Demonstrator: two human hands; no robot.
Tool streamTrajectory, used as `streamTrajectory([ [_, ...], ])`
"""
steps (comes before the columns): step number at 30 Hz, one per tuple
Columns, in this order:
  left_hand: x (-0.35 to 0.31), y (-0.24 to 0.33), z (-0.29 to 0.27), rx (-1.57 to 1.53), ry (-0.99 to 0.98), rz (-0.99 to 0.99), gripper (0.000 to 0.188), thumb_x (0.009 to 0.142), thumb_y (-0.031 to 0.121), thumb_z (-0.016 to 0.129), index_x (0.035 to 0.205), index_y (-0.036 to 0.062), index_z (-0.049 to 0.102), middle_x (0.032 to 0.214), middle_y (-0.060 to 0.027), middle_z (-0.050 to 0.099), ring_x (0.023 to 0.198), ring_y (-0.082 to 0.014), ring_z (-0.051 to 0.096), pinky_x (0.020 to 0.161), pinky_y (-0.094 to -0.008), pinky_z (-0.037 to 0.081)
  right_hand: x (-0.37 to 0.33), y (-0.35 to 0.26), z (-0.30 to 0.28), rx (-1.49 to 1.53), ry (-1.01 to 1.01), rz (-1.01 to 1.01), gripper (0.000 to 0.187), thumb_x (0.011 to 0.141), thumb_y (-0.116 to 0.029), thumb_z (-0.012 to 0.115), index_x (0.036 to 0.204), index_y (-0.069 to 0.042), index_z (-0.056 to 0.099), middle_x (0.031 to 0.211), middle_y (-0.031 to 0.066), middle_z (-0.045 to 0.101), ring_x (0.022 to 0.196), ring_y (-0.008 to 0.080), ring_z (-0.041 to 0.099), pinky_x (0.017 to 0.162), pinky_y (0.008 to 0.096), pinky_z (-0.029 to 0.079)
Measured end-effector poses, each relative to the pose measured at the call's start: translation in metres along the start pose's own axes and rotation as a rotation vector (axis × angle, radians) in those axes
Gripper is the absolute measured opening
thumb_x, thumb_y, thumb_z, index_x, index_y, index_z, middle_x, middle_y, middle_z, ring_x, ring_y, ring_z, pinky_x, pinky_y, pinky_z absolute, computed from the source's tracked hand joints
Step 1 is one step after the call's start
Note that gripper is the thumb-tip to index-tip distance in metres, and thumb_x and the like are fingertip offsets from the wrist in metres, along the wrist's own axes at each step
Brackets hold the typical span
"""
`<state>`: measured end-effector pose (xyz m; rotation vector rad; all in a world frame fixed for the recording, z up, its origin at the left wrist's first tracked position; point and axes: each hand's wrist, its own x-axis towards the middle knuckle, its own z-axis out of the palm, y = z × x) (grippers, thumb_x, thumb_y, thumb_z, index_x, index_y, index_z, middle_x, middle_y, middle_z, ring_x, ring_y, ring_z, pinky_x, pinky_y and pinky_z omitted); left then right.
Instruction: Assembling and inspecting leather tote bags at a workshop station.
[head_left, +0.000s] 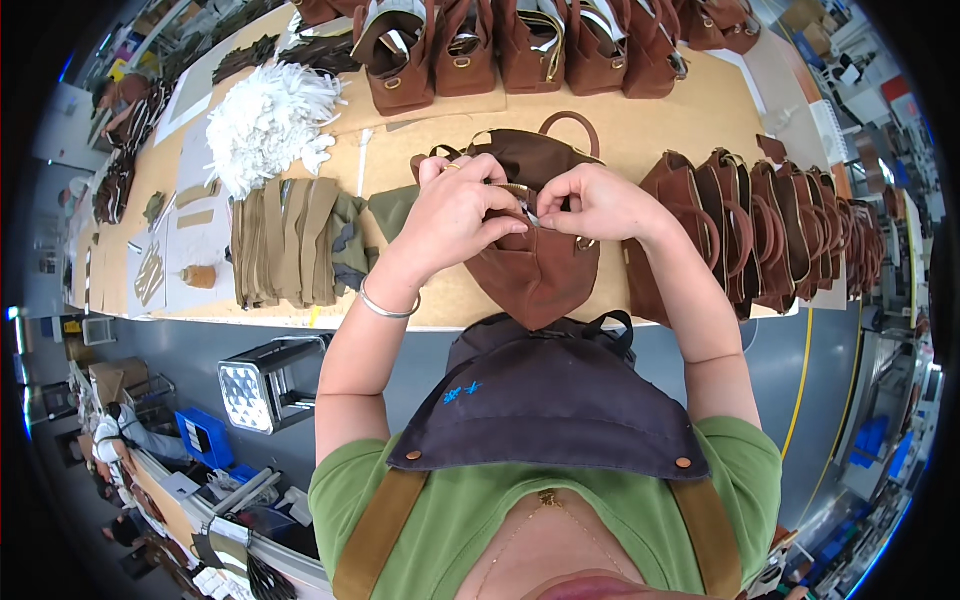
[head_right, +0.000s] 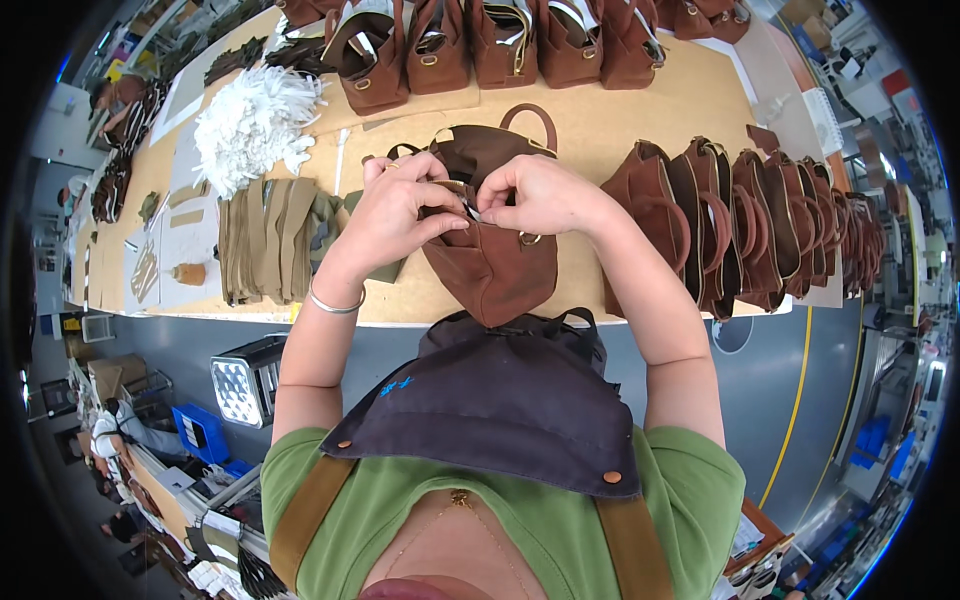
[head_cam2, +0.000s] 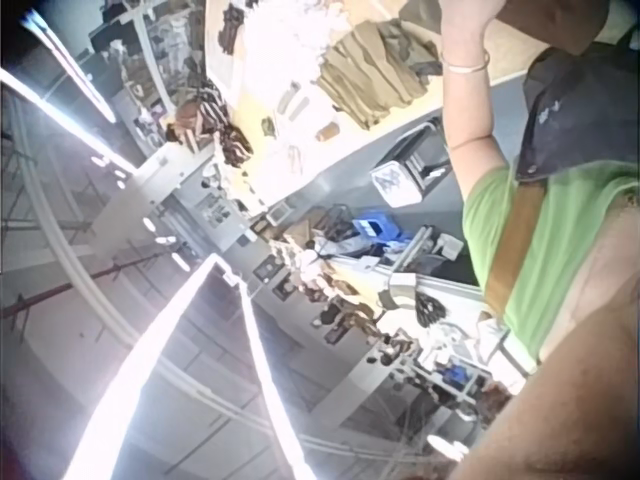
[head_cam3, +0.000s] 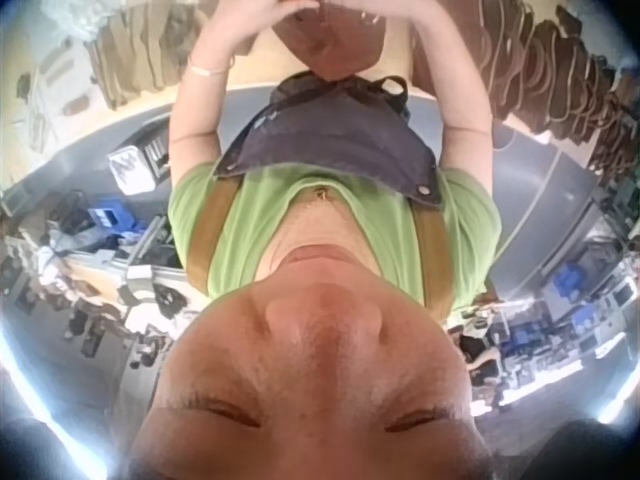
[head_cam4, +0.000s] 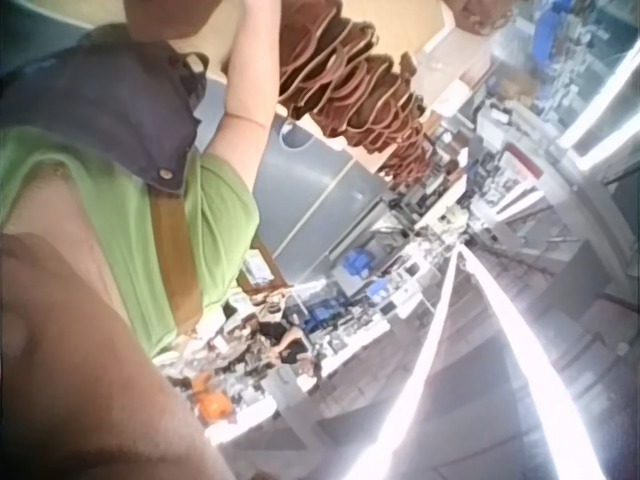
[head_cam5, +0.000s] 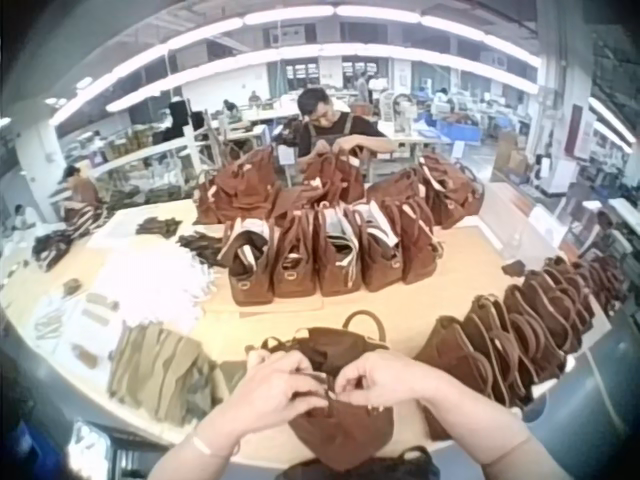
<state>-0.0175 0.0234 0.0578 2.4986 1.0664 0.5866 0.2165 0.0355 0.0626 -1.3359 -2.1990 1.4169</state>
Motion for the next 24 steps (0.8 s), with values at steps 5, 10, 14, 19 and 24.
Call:
streamTrajectory([
  [5,0.002,0.001,0.003,0.029,0.036,0.006,0.016,0.074,0.031,0.080,0.082,0.0176,0.076,0.089,0.0009,0.057,0.086,-0.0186,0.053,0.082,-0.0383,0.025,-0.003,-0.006,-0.002,-0.054,-0.012,-0.020,0.014,0.081,-0.016,0.069,0.090,-0.007,0.073,0.075,0.0034,0.069,0.062,0.0144,0.060,0.063,0.0318,0.049],
  [10,0.003,0.001,0.003,0.042,0.013,-0.006,0.014,0.075,0.029,0.079,0.083,0.0179,0.076,0.089,0.0013,0.057,0.088,-0.0189,0.052,0.083,-0.0395,0.025,-0.003,-0.005,-0.003,-0.078,-0.006,-0.066,0.015,0.081,-0.014,0.067,0.093,-0.007,0.075,0.076,0.0068,0.071,0.064,0.0168,0.062,0.065,0.0329,0.050],
  [14,0.004,0.003,0.003,0.055,0.021,0.010,0.014,0.076,0.030,0.079,0.083,0.0172,0.076,0.089,0.0014,0.057,0.090,-0.0190,0.051,0.085,-0.0403,0.026,-0.005,-0.006,-0.003,-0.091,-0.002,-0.075,0.016,0.082,-0.013,0.066,0.093,-0.007,0.075,0.078,0.0077,0.072,0.065,0.0181,0.063,0.066,0.0333,0.051],
  [19,0.004,0.003,0.003,0.036,0.009,0.006,0.015,0.077,0.029,0.078,0.083,0.0163,0.075,0.089,0.0012,0.056,0.090,-0.0194,0.050,0.085,-0.0403,0.026,-0.007,-0.011,-0.005,-0.120,-0.004,-0.049,0.015,0.080,-0.012,0.066,0.091,-0.007,0.075,0.077,0.0086,0.072,0.066,0.0199,0.065,0.066,0.0340,0.051],
  [24,0.004,0.005,0.003,0.052,0.003,0.012,0.015,0.077,0.030,0.077,0.083,0.0165,0.075,0.090,0.0011,0.057,0.090,-0.0196,0.050,0.085,-0.0405,0.026,-0.008,-0.013,-0.007,-0.155,-0.025,-0.053,0.013,0.080,-0.012,0.067,0.089,-0.007,0.075,0.074,0.0093,0.070,0.067,0.0221,0.066,0.067,0.0346,0.051],
])
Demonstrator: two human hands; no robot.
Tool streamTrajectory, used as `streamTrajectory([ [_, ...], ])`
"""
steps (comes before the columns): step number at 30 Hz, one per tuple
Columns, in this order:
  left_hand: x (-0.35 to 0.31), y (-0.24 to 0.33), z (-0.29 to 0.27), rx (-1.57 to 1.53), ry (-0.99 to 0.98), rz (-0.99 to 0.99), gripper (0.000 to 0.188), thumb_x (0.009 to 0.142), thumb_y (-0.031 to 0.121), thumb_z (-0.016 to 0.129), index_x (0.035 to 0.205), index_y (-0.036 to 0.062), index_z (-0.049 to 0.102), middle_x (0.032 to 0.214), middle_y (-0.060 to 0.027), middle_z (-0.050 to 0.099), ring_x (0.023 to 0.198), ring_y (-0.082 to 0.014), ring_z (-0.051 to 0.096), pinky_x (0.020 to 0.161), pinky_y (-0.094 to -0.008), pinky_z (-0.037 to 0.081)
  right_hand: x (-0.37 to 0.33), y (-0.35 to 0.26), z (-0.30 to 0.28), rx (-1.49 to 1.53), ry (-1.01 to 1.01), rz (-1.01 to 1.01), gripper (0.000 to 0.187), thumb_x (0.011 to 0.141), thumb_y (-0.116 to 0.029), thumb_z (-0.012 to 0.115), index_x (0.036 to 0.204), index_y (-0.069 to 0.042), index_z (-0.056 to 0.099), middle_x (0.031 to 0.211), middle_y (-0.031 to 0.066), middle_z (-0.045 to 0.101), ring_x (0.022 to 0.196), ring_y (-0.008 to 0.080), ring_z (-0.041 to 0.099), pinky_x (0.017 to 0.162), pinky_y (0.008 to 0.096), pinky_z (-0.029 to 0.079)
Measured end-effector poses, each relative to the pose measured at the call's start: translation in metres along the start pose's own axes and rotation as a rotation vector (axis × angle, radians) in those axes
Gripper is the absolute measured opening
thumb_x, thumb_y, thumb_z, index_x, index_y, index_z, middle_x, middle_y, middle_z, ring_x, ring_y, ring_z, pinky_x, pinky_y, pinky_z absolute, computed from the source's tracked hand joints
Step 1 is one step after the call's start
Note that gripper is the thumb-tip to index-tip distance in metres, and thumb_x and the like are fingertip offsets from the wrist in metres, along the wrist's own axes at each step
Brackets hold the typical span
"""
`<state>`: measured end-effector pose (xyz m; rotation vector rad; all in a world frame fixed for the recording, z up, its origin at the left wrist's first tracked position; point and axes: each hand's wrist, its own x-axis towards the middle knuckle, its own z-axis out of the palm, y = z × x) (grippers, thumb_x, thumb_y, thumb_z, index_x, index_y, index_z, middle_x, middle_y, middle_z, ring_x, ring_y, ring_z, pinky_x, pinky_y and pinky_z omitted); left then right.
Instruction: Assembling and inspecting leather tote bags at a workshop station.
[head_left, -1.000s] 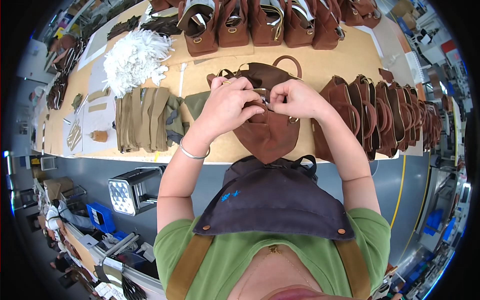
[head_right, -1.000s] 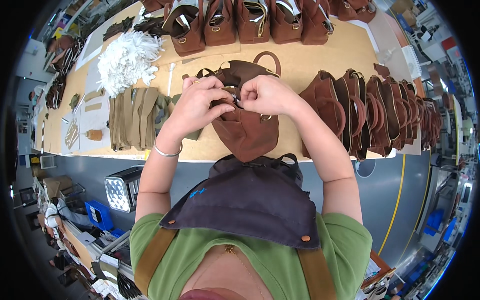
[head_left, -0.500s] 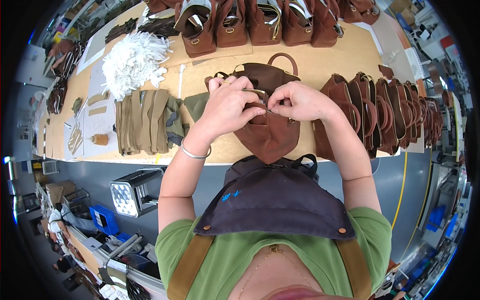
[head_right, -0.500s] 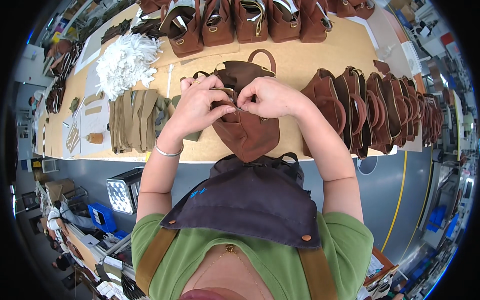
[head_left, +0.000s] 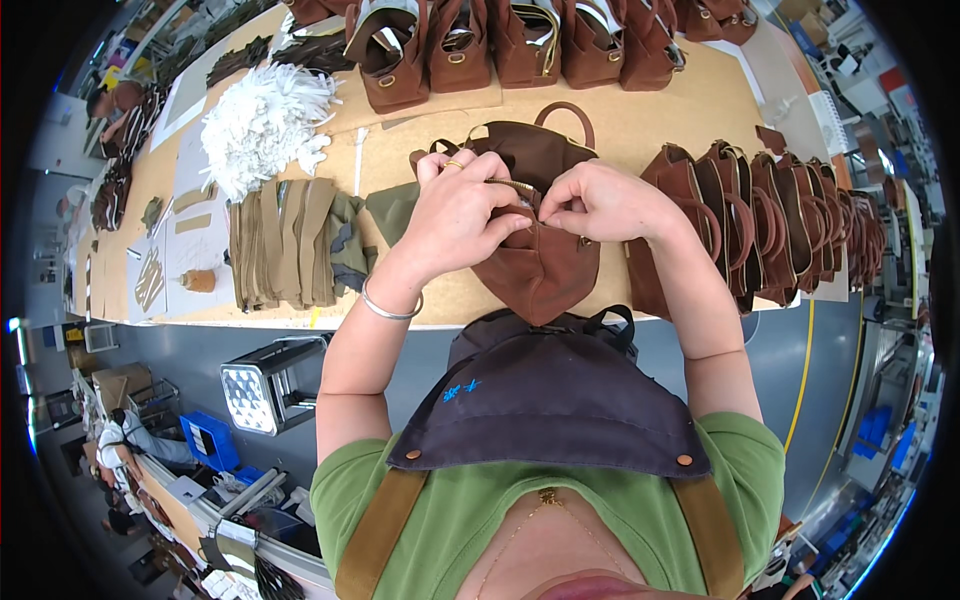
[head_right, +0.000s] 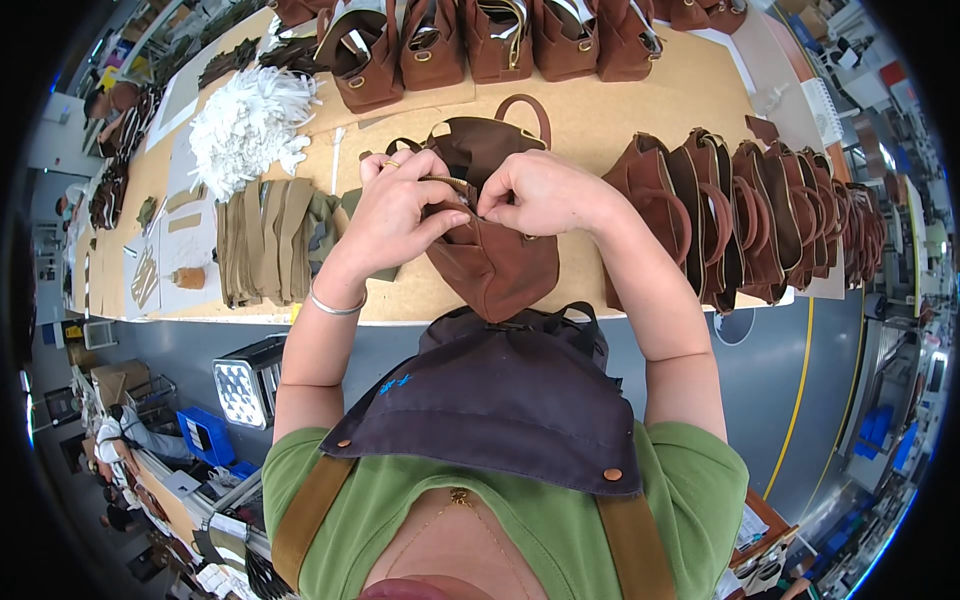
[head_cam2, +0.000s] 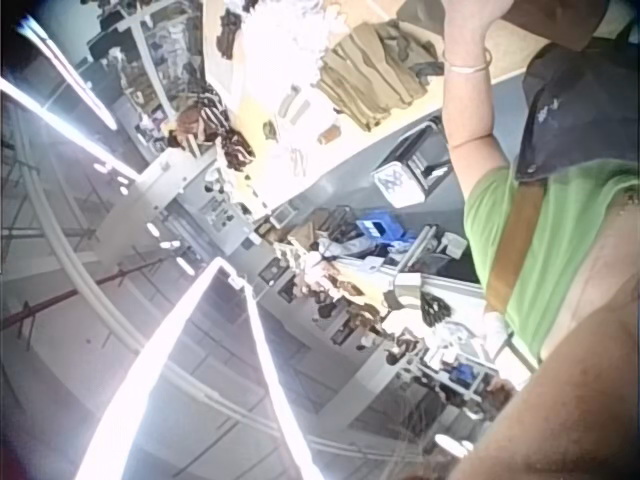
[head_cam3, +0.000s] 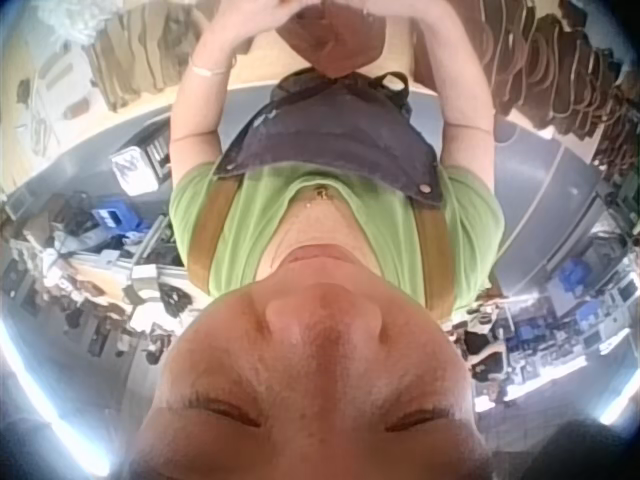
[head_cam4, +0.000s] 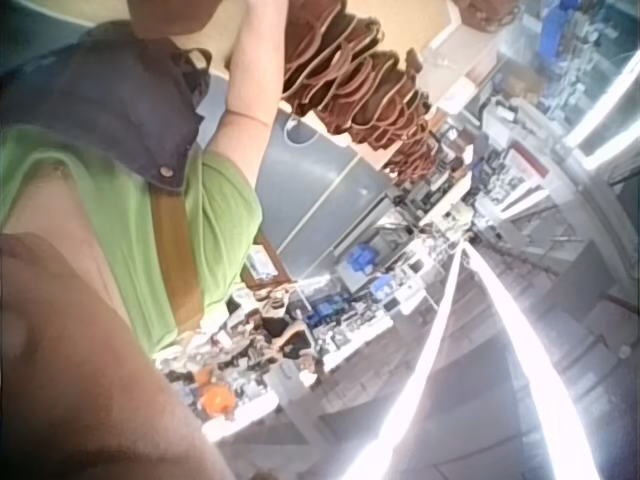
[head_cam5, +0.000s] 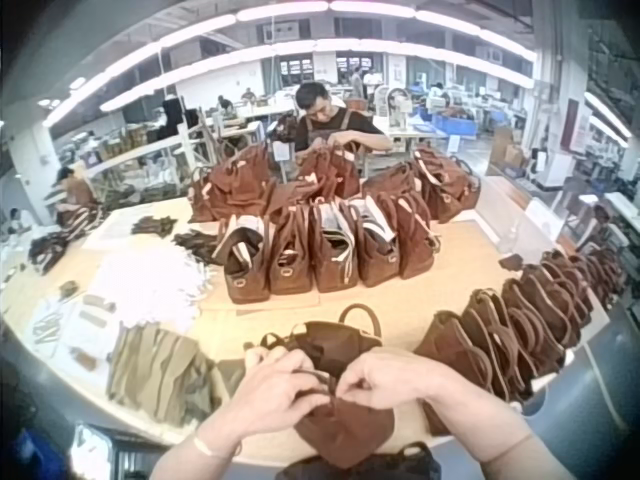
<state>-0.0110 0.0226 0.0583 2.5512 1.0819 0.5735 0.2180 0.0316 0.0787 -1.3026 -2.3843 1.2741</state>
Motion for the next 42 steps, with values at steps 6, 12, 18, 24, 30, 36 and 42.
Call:
streamTrajectory([
  [6,-0.001,0.003,0.003,0.042,0.010,0.000,0.016,0.078,0.031,0.076,0.083,0.0160,0.076,0.091,0.0008,0.057,0.092,-0.0196,0.051,0.088,-0.0415,0.026,0.000,0.005,0.003,0.003,-0.009,-0.081,0.012,0.081,-0.008,0.068,0.091,-0.004,0.073,0.072,0.0057,0.068,0.057,0.0115,0.056,0.056,0.0297,0.045],
  [12,-0.003,0.005,0.002,0.054,0.020,-0.002,0.017,0.079,0.031,0.075,0.085,0.0156,0.076,0.092,0.0004,0.058,0.093,-0.0196,0.052,0.091,-0.0417,0.026,-0.001,0.006,0.002,0.029,-0.040,-0.078,0.011,0.083,-0.007,0.068,0.092,-0.003,0.073,0.072,0.0063,0.069,0.060,0.0114,0.060,0.058,0.0290,0.048],
  [18,-0.003,0.006,0.001,0.050,0.002,0.004,0.018,0.079,0.031,0.075,0.086,0.0137,0.076,0.091,-0.0004,0.058,0.093,-0.0200,0.053,0.094,-0.0417,0.026,-0.002,0.009,0.002,0.104,-0.075,-0.062,0.011,0.084,-0.007,0.068,0.092,-0.002,0.073,0.072,0.0043,0.069,0.063,0.0093,0.061,0.060,0.0276,0.049],
  [24,0.004,0.009,0.000,0.048,-0.041,0.016,0.022,0.078,0.030,0.076,0.084,0.0093,0.075,0.090,-0.0022,0.058,0.091,-0.0209,0.054,0.096,-0.0419,0.027,-0.001,0.022,0.009,0.240,-0.076,-0.084,0.010,0.083,-0.009,0.070,0.088,0.000,0.072,0.069,0.0012,0.067,0.062,0.0064,0.059,0.059,0.0250,0.048],
  [30,0.009,0.006,0.002,0.012,-0.046,0.016,0.022,0.076,0.030,0.078,0.083,0.0095,0.075,0.087,-0.0023,0.059,0.089,-0.0210,0.056,0.095,-0.0399,0.029,-0.004,0.014,0.015,0.252,0.031,0.055,0.016,0.078,-0.019,0.075,0.075,-0.004,0.072,0.062,0.0015,0.065,0.057,0.0079,0.058,0.056,0.0266,0.047],
  [36,0.010,-0.005,0.004,-0.172,0.026,0.029,0.013,0.080,0.024,0.077,0.082,0.0128,0.071,0.087,0.0026,0.063,0.085,-0.0177,0.058,0.092,-0.0373,0.028,-0.008,0.021,0.019,0.292,0.064,0.044,0.017,0.081,-0.019,0.073,0.076,-0.003,0.068,0.057,-0.0014,0.058,0.053,0.0046,0.052,0.052,0.0250,0.042],
  [42,0.013,0.001,0.001,-0.168,0.024,0.005,0.011,0.083,0.023,0.075,0.082,0.0146,0.068,0.087,0.0045,0.063,0.083,-0.0158,0.058,0.091,-0.0376,0.028,-0.008,0.038,0.030,0.538,0.208,-0.062,0.007,0.088,-0.009,0.065,0.084,-0.003,0.066,0.061,-0.0064,0.052,0.055,0.0004,0.041,0.050,0.0217,0.035],
])
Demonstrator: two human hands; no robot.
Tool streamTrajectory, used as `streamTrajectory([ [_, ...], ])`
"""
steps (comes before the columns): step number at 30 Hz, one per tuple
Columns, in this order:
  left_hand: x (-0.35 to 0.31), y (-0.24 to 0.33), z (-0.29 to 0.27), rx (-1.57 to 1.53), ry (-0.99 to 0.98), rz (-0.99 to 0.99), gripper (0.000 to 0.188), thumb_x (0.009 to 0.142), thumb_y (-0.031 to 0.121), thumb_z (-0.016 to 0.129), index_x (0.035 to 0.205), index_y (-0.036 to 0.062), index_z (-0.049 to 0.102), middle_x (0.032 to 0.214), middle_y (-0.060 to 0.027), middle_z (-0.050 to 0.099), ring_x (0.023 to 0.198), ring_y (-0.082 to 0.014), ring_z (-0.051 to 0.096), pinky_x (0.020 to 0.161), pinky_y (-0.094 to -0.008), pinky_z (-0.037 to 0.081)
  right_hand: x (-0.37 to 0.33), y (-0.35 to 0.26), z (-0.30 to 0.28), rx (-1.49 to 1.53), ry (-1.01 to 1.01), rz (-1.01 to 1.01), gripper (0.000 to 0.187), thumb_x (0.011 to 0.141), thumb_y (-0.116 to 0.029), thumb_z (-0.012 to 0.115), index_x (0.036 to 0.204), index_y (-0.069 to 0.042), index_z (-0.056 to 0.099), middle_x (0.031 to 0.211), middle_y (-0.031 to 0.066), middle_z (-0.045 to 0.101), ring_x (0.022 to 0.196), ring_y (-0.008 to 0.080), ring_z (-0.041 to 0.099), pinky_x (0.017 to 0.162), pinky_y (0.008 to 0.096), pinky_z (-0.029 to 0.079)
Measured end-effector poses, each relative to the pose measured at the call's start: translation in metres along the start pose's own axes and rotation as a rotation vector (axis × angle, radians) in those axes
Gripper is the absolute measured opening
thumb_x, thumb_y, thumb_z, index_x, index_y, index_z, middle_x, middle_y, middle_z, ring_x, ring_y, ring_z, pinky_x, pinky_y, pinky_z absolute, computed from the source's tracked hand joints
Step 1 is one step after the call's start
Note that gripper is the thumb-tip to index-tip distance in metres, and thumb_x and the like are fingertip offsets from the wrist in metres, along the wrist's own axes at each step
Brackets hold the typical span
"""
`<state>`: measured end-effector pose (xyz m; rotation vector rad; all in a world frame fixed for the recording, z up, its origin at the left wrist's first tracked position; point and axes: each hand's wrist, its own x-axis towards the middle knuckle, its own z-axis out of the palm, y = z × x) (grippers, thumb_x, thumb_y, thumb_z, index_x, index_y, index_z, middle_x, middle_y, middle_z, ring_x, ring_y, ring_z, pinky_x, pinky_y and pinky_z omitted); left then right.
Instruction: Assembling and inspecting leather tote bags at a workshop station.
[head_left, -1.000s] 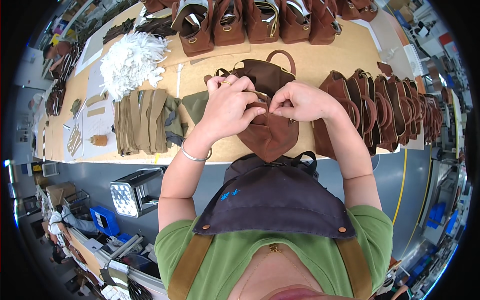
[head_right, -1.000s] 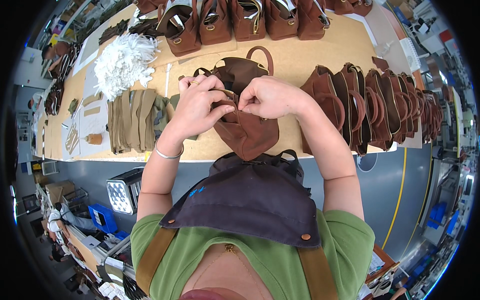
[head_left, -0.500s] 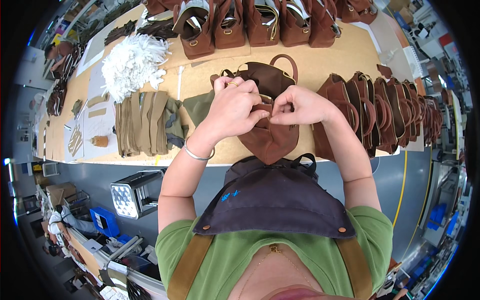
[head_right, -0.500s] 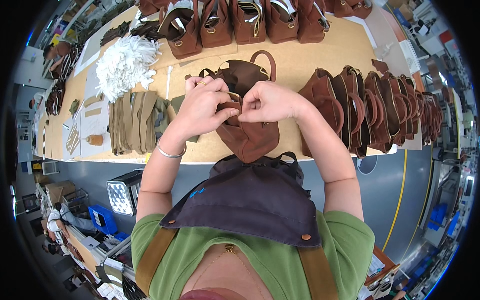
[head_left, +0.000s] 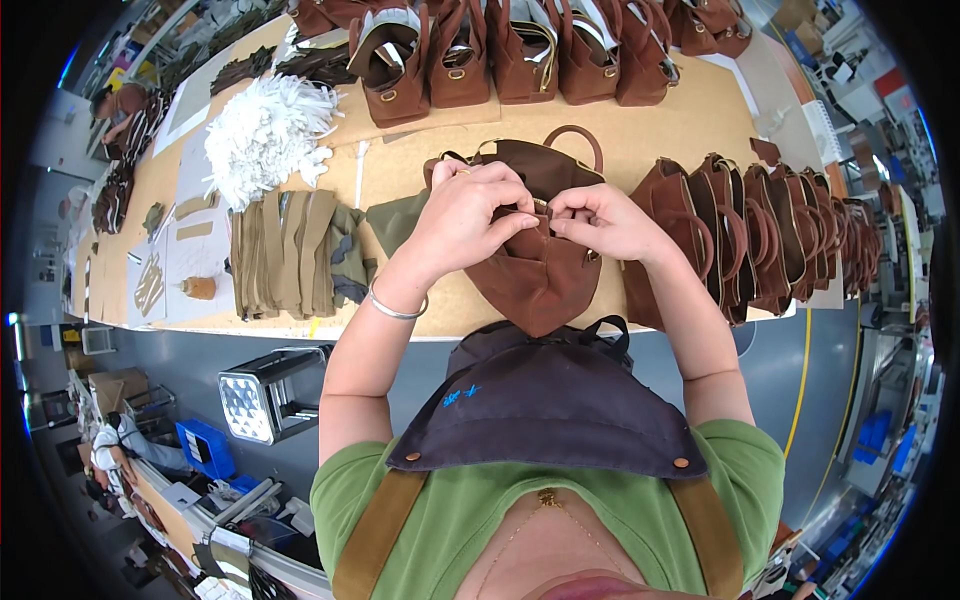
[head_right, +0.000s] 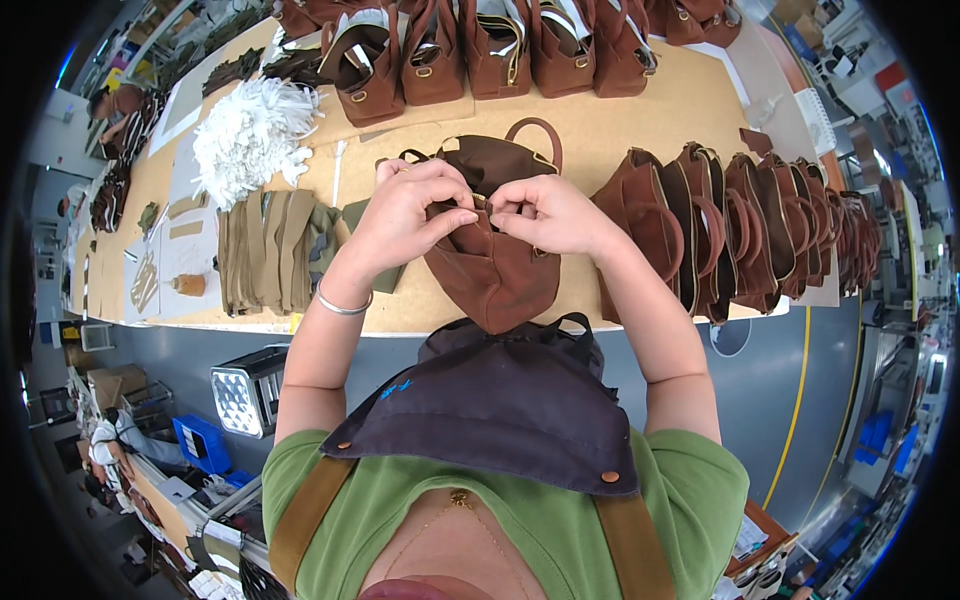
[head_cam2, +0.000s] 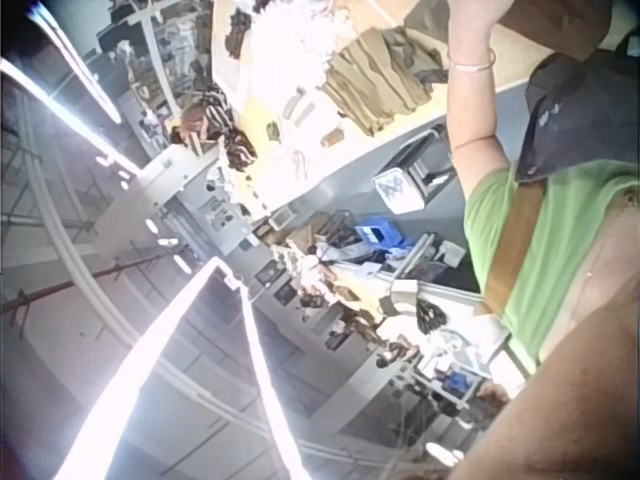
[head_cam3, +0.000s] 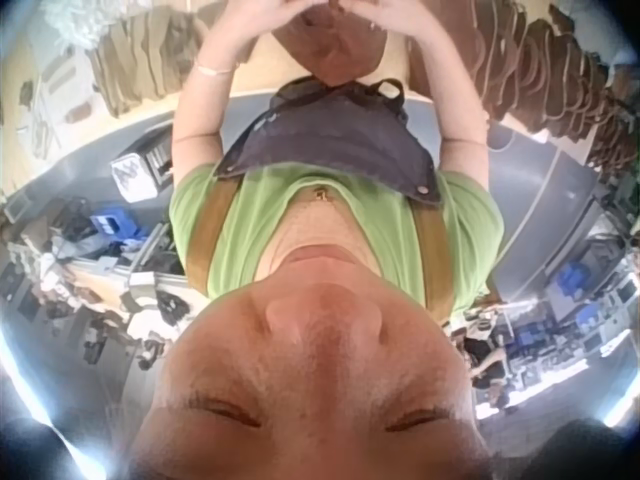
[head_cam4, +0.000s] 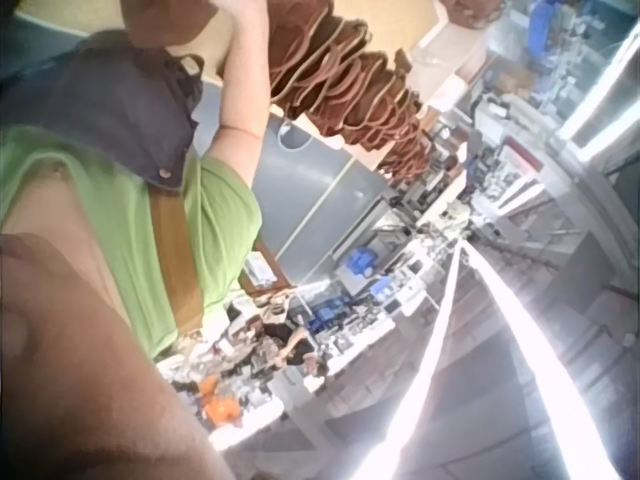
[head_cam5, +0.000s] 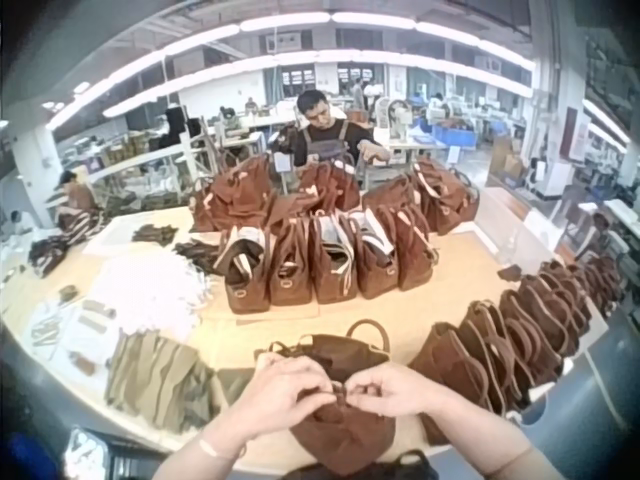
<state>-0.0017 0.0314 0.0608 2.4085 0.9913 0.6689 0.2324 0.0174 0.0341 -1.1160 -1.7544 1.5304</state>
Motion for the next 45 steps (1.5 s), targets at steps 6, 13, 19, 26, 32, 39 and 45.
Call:
streamTrajectory([
  [6,0.001,0.000,0.005,0.044,0.026,0.011,0.015,0.085,0.024,0.073,0.081,0.0127,0.065,0.084,0.0019,0.063,0.080,-0.0188,0.057,0.091,-0.0385,0.028,0.000,-0.005,-0.002,-0.111,-0.021,0.012,0.007,0.089,-0.008,0.064,0.086,-0.002,0.066,0.063,-0.0059,0.054,0.056,0.0005,0.041,0.050,0.0226,0.034],
  [13,0.000,0.001,0.008,0.077,0.049,0.018,0.017,0.085,0.025,0.072,0.079,0.0113,0.064,0.082,-0.0005,0.063,0.077,-0.0216,0.057,0.090,-0.0384,0.029,0.001,-0.010,-0.003,-0.289,-0.010,-0.112,0.009,0.085,-0.011,0.066,0.087,-0.003,0.068,0.069,0.0019,0.060,0.055,0.0099,0.049,0.053,0.0280,0.039],
  [19,-0.002,0.004,0.004,0.048,0.054,0.016,0.017,0.083,0.024,0.073,0.078,0.0114,0.064,0.081,-0.0003,0.062,0.077,-0.0215,0.057,0.090,-0.0383,0.029,-0.001,-0.011,-0.003,-0.328,-0.015,-0.103,0.010,0.083,-0.013,0.067,0.087,-0.003,0.068,0.073,0.0055,0.061,0.055,0.0140,0.053,0.054,0.0302,0.041],
  [26,-0.002,0.003,0.008,0.069,0.085,0.023,0.018,0.083,0.024,0.073,0.076,0.0110,0.063,0.079,-0.0006,0.061,0.076,-0.0217,0.056,0.091,-0.0383,0.030,0.001,-0.014,-0.004,-0.357,-0.034,-0.138,0.009,0.084,-0.012,0.066,0.087,-0.003,0.067,0.073,0.0061,0.061,0.057,0.0162,0.055,0.055,0.0315,0.043],
  [32,-0.001,0.004,0.006,0.060,0.059,-0.001,0.020,0.082,0.025,0.074,0.074,0.0116,0.063,0.076,-0.0009,0.061,0.074,-0.0219,0.057,0.091,-0.0384,0.030,0.000,-0.019,-0.002,-0.378,-0.048,-0.149,0.009,0.084,-0.012,0.066,0.088,-0.004,0.067,0.073,0.0064,0.060,0.059,0.0176,0.056,0.056,0.0319,0.044],
  [39,0.000,0.004,0.005,0.054,0.056,-0.018,0.021,0.081,0.027,0.076,0.072,0.0118,0.064,0.075,-0.0008,0.062,0.074,-0.0214,0.058,0.090,-0.0382,0.031,0.001,-0.018,-0.002,-0.412,-0.051,-0.211,0.009,0.084,-0.013,0.066,0.085,-0.003,0.066,0.074,0.0090,0.061,0.064,0.0241,0.059,0.058,0.0357,0.045],
  [45,-0.001,0.008,0.005,0.082,0.054,-0.052,0.016,0.081,0.024,0.074,0.078,0.0119,0.065,0.076,-0.0007,0.064,0.077,-0.0214,0.060,0.091,-0.0388,0.031,0.000,-0.020,0.001,-0.451,-0.016,-0.251,0.008,0.082,-0.011,0.066,0.082,-0.004,0.065,0.073,0.0098,0.061,0.065,0.0269,0.059,0.059,0.0373,0.045],
])
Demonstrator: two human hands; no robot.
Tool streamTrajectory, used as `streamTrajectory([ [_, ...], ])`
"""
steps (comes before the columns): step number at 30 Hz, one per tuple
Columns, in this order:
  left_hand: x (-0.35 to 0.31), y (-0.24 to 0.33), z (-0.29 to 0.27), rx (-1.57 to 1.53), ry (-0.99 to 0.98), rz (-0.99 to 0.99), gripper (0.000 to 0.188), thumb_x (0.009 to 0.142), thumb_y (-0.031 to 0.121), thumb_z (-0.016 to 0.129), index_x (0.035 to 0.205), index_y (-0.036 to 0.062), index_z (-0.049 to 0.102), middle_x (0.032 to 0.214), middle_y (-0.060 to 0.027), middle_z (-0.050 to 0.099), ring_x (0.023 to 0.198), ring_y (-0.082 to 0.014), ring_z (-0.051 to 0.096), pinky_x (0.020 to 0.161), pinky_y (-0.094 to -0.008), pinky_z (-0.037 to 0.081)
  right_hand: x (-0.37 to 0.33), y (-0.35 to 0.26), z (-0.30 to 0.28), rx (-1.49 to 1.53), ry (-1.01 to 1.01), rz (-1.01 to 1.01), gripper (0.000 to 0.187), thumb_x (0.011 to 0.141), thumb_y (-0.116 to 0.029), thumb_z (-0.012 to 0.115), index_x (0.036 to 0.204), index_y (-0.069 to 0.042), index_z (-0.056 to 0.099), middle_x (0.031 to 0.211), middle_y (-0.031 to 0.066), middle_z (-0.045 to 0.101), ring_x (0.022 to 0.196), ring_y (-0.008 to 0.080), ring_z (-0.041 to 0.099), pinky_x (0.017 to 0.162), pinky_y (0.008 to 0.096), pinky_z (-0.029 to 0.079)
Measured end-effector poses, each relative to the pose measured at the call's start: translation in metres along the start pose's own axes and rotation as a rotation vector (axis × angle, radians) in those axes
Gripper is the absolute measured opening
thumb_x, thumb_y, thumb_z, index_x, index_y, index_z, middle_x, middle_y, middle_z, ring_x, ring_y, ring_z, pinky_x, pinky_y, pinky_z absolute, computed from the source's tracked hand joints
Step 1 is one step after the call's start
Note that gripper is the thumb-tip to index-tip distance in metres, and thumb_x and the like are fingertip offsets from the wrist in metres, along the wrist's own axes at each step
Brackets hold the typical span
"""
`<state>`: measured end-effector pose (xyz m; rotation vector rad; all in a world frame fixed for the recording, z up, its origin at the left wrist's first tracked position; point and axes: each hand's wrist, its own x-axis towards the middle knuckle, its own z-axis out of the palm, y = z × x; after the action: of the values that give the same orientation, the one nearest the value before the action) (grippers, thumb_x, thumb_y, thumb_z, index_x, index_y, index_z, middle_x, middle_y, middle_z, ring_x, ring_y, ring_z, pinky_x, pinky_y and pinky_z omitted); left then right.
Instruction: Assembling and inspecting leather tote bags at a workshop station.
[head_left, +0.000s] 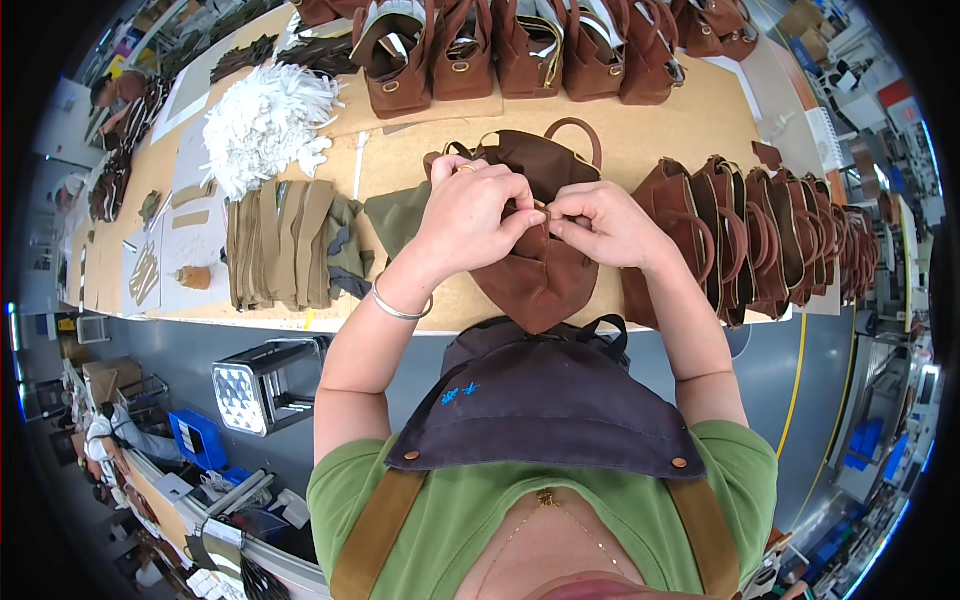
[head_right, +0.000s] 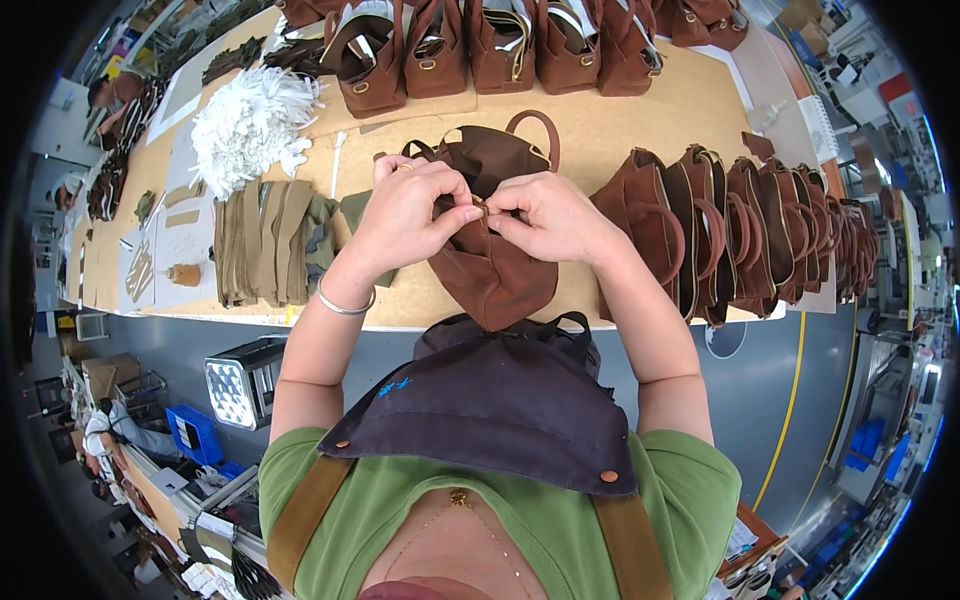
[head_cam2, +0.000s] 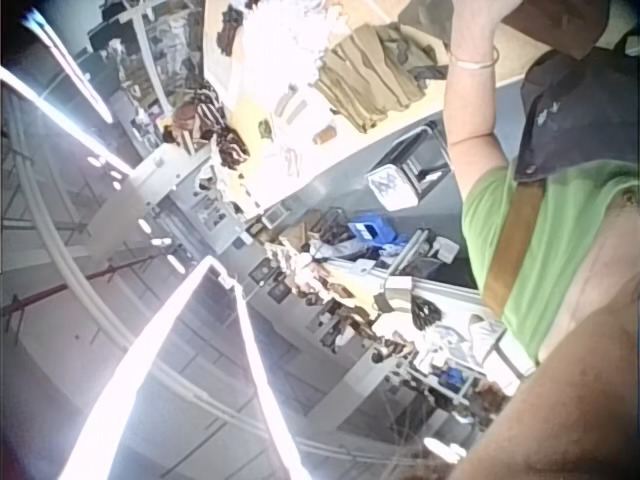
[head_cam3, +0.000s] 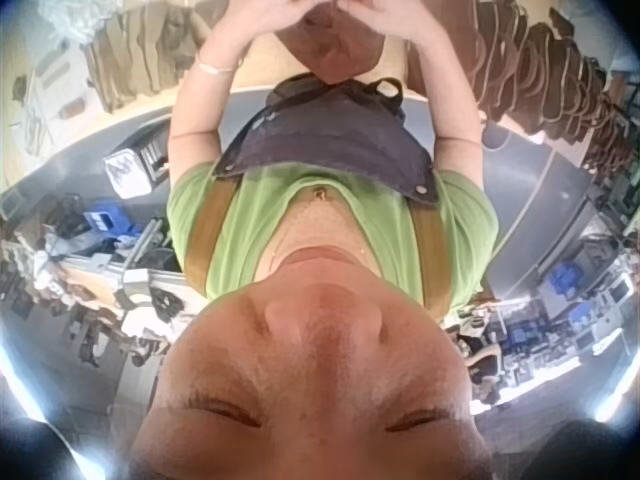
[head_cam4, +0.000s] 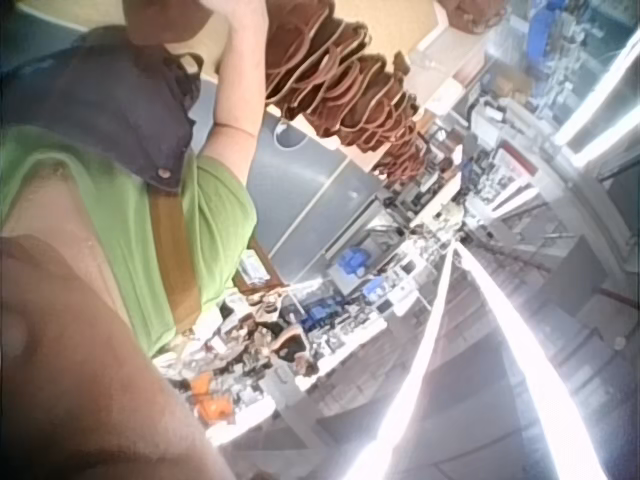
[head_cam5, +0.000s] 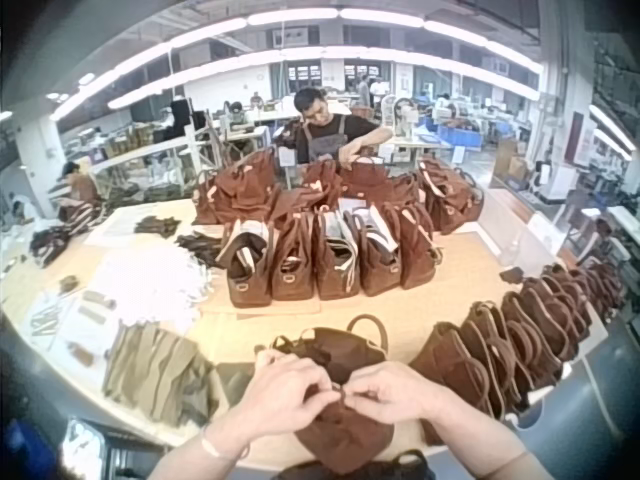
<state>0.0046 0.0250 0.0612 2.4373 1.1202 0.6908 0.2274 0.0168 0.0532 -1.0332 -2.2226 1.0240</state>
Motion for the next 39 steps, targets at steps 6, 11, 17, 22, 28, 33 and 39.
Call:
streamTrajectory([
  [6,-0.002,0.004,0.003,-0.065,0.093,-0.003,0.012,0.082,0.022,0.073,0.085,0.0125,0.065,0.078,0.0004,0.064,0.081,-0.0197,0.060,0.092,-0.0388,0.030,-0.001,0.002,0.005,-0.048,0.081,-0.109,0.003,0.083,-0.005,0.065,0.083,-0.003,0.064,0.069,0.0059,0.054,0.053,0.0167,0.050,0.050,0.0307,0.038],
  [11,-0.005,0.001,0.005,-0.050,0.034,0.010,0.009,0.083,0.018,0.071,0.085,0.0120,0.065,0.076,-0.0001,0.060,0.079,-0.0195,0.057,0.091,-0.0376,0.030,-0.002,0.001,0.007,-0.058,0.099,-0.087,0.003,0.082,-0.006,0.066,0.082,-0.004,0.064,0.068,0.0051,0.056,0.051,0.0157,0.049,0.049,0.0301,0.038],
  [17,-0.005,-0.001,0.006,-0.074,0.022,0.037,0.008,0.084,0.016,0.070,0.085,0.0114,0.064,0.075,-0.0006,0.057,0.077,-0.0203,0.055,0.090,-0.0372,0.029,-0.004,-0.011,0.004,0.012,0.050,0.160,0.019,0.078,-0.023,0.074,0.075,-0.006,0.067,0.066,0.0059,0.066,0.058,0.0195,0.063,0.057,0.0323,0.047],
  [22,-0.005,-0.002,0.006,-0.075,-0.008,0.064,0.009,0.084,0.018,0.071,0.088,0.0115,0.066,0.076,-0.0001,0.059,0.079,-0.0201,0.056,0.091,-0.0375,0.029,-0.005,-0.010,0.007,0.038,0.026,0.281,0.024,0.075,-0.028,0.079,0.073,-0.006,0.069,0.066,0.0044,0.068,0.060,0.0170,0.065,0.060,0.0307,0.049],
  [28,-0.007,0.001,0.004,-0.121,-0.027,0.023,0.015,0.082,0.018,0.074,0.094,0.0133,0.067,0.081,0.0006,0.061,0.084,-0.0192,0.058,0.092,-0.0373,0.029,-0.008,-0.009,0.006,0.064,0.009,0.276,0.021,0.077,-0.025,0.076,0.080,-0.005,0.070,0.069,0.0049,0.069,0.062,0.0163,0.065,0.060,0.0310,0.049],
  [33,-0.006,-0.001,0.012,-0.061,0.082,0.078,0.019,0.078,0.017,0.078,0.093,0.0153,0.065,0.092,0.0009,0.060,0.090,-0.0190,0.057,0.091,-0.0359,0.030,-0.011,0.003,0.006,0.311,0.059,0.297,0.018,0.087,-0.020,0.068,0.092,-0.003,0.070,0.075,0.0015,0.067,0.059,0.0073,0.055,0.059,0.0257,0.045],
  [39,-0.007,0.004,0.017,-0.033,0.111,0.107,0.018,0.076,0.018,0.079,0.088,0.0163,0.065,0.100,0.0011,0.057,0.096,-0.0189,0.053,0.091,-0.0369,0.030,-0.010,0.018,0.002,0.516,-0.018,0.374,0.019,0.091,-0.018,0.061,0.093,-0.002,0.071,0.076,-0.0007,0.066,0.059,0.0044,0.051,0.056,0.0237,0.043],
])
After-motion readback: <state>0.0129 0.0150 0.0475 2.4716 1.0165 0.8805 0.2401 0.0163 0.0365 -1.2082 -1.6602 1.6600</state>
